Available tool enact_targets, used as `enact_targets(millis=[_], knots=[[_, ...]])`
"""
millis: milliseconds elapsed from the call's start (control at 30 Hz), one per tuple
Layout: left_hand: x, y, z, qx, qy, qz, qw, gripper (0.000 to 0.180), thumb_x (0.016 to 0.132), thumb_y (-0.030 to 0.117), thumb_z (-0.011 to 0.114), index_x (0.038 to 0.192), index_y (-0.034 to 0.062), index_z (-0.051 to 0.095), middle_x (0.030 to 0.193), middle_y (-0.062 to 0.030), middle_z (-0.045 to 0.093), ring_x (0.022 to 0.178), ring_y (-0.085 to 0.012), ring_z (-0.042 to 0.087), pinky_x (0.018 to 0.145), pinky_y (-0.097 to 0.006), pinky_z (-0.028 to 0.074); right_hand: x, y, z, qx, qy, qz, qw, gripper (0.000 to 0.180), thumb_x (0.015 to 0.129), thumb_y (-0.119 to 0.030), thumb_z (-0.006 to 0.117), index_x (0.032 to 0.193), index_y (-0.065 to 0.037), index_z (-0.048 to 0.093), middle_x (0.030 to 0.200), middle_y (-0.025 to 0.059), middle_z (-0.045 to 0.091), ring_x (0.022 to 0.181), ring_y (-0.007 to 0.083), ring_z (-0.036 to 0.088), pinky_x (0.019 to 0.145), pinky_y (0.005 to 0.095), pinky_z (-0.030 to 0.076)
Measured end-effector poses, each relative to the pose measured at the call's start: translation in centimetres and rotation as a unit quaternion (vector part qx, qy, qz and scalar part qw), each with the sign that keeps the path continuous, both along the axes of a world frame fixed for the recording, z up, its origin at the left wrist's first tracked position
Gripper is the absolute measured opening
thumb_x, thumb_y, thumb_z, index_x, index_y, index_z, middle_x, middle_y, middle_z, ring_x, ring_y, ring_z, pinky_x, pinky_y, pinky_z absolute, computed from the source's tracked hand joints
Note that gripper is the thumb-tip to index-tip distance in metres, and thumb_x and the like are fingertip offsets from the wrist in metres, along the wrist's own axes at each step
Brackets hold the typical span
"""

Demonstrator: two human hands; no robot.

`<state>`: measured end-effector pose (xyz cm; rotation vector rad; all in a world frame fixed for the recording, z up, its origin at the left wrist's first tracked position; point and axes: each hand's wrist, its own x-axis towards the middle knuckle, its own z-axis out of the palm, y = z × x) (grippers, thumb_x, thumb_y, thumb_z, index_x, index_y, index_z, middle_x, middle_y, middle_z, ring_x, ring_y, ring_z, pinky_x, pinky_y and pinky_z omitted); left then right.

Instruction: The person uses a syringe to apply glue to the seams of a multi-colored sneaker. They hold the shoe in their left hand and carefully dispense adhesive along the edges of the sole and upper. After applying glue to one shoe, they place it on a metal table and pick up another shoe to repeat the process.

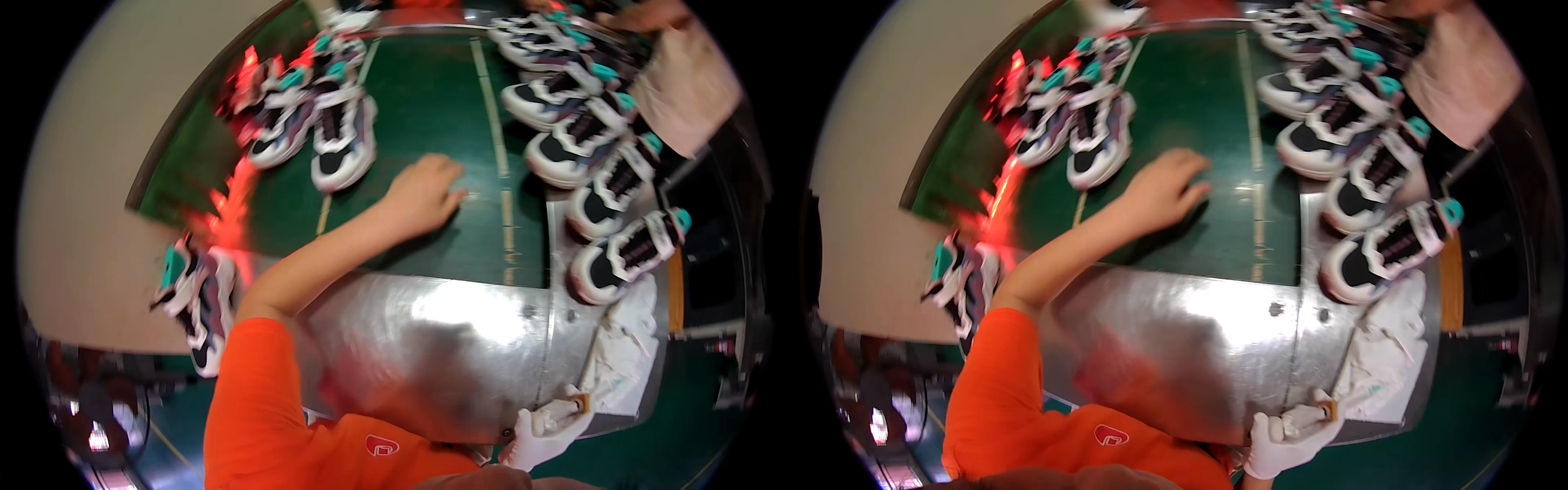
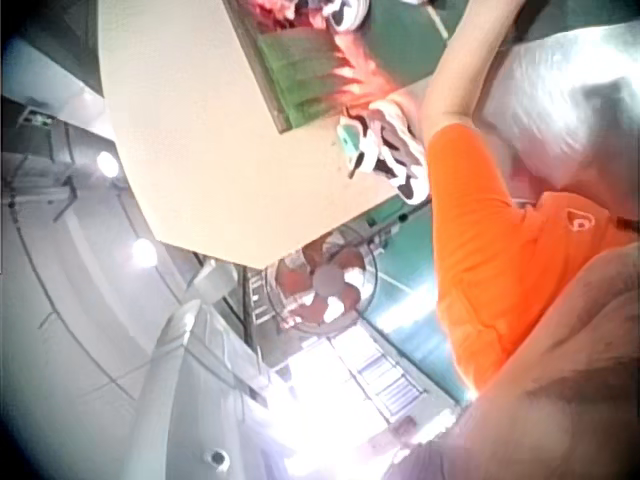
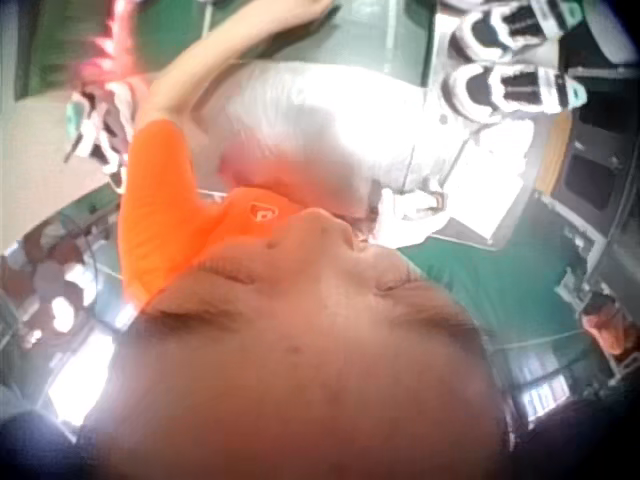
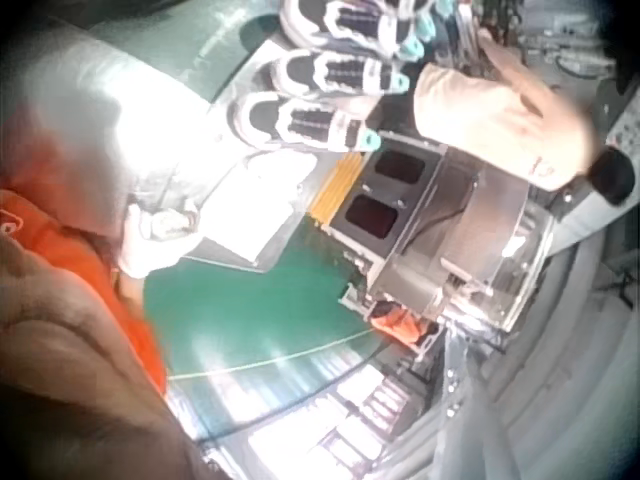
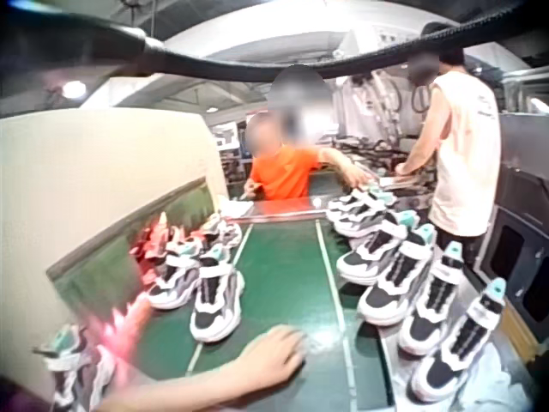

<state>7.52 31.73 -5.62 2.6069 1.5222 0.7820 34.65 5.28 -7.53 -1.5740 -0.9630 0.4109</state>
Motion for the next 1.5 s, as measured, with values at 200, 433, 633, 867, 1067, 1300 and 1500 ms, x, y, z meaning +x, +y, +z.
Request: enact_targets(millis=[200,433,633,867,1067,1300,1500], knots=[[-11.5,-11.1,0.5,-0.123,-0.099,0.271,0.950,0.031,0.082,0.021,0.070,0.100,0.0008,0.054,0.096,-0.0181,0.063,0.092,-0.0316,0.063,0.078,-0.040,0.049,0.3,-0.7,-1.4,-0.003,-0.070,0.028,0.997,0.085,0.063,-0.012,0.078,0.134,0.009,0.037,0.122,0.0165,0.051,0.095,0.0234,0.052,0.087,0.0319,0.044],[-19.5,-5.7,-4.0,-0.116,-0.284,0.302,0.903,0.054,0.071,0.008,0.064,0.124,-0.0010,0.057,0.116,-0.0226,0.062,0.112,-0.0365,0.058,0.097,-0.040,0.045,-7.2,4.4,4.6,-0.062,-0.043,0.256,0.964,0.088,0.062,0.006,0.076,0.138,-0.001,0.034,0.122,0.0112,0.045,0.088,0.0112,0.047,0.073,0.0220,0.048],[-20.8,-5.3,-4.6,-0.127,-0.415,0.186,0.882,0.064,0.067,-0.010,0.046,0.128,0.0008,0.058,0.115,-0.0166,0.066,0.112,-0.0237,0.060,0.096,-0.029,0.044,-18.3,13.9,5.6,-0.065,0.048,0.415,0.906,0.091,0.064,0.010,0.077,0.139,-0.002,0.026,0.114,0.0092,0.042,0.087,0.0120,0.049,0.076,0.0248,0.052],[-19.2,-4.4,-5.5,-0.106,-0.387,0.159,0.902,0.056,0.069,-0.009,0.046,0.122,0.0028,0.062,0.105,-0.0136,0.071,0.097,-0.0200,0.066,0.087,-0.028,0.047,-28.9,21.3,1.8,-0.033,-0.059,0.362,0.930,0.088,0.063,0.001,0.084,0.132,0.002,0.030,0.110,0.0104,0.041,0.094,0.0182,0.057,0.082,0.0275,0.055],[-18.8,-4.1,-6.0,-0.078,-0.374,0.193,0.904,0.047,0.065,-0.006,0.047,0.108,-0.0007,0.064,0.094,-0.0207,0.068,0.085,-0.0314,0.064,0.074,-0.031,0.047,-33.0,23.8,0.7,0.042,-0.296,0.279,0.913,0.089,0.063,-0.015,0.087,0.133,-0.003,0.032,0.118,0.0161,0.041,0.088,0.0224,0.061,0.077,0.0316,0.054],[-19.1,-5.2,-4.6,-0.114,-0.321,0.207,0.917,0.048,0.069,0.003,0.055,0.116,-0.0028,0.060,0.110,-0.0224,0.065,0.108,-0.0419,0.055,0.096,-0.043,0.045,-31.4,25.3,0.0,0.139,-0.311,0.337,0.878,0.084,0.065,-0.004,0.079,0.134,-0.004,0.033,0.119,0.0162,0.040,0.090,0.0205,0.057,0.078,0.0310,0.053],[-19.1,-4.6,-4.8,-0.102,-0.345,0.202,0.911,0.046,0.070,0.003,0.052,0.115,-0.0027,0.059,0.109,-0.0241,0.065,0.107,-0.0442,0.055,0.096,-0.045,0.044,-26.5,24.7,1.1,0.039,-0.124,0.387,0.913,0.083,0.063,-0.002,0.080,0.132,-0.002,0.036,0.118,0.0134,0.040,0.094,0.0184,0.055,0.082,0.0300,0.051]])
